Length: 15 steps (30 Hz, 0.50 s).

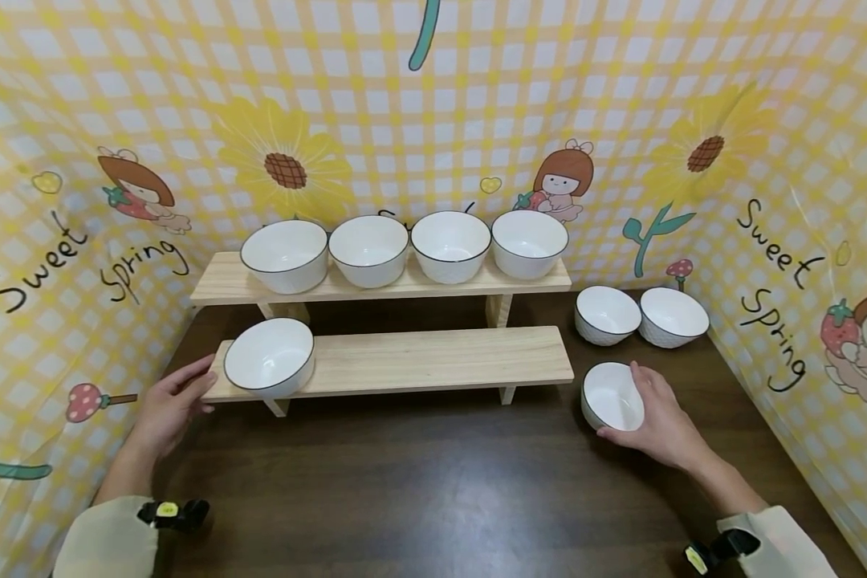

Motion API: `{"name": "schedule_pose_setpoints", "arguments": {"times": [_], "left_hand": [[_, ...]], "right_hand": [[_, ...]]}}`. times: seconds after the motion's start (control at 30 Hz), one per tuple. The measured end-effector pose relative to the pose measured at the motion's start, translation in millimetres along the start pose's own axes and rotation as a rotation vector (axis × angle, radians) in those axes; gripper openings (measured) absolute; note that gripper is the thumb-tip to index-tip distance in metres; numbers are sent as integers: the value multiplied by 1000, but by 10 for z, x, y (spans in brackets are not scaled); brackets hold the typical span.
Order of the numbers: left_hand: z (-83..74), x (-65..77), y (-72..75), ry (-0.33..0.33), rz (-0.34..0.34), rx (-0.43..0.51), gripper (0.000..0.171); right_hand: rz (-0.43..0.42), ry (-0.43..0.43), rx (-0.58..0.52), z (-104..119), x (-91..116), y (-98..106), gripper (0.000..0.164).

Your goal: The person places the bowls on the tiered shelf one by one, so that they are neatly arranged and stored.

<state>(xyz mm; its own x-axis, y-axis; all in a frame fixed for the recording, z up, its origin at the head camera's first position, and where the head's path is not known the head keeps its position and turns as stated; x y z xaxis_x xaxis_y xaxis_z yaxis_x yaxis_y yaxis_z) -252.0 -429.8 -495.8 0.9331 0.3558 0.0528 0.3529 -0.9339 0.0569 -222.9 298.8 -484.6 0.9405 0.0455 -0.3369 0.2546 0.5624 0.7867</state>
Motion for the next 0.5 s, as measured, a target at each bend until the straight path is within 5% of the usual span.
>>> {"name": "schedule_pose_setpoints", "arguments": {"times": [0.5], "left_hand": [[12, 0, 0, 5, 9, -10, 52]], "right_hand": [[-26, 21, 19, 22, 5, 29, 121]]}}
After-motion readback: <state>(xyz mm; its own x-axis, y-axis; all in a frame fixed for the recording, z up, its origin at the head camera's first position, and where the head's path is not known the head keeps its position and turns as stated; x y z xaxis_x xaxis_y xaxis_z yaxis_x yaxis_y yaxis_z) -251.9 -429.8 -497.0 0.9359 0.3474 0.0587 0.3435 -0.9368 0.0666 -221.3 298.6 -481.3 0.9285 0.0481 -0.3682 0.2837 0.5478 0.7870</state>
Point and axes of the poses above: each hand's wrist, its own x-axis away from the middle knuckle, its own y-axis out of the back of the hand, z = x × y, the point moved 5 cm from there along -x, towards the middle knuckle, and after that the axes turned 12 degrees about -z, right-handed, at the moved point
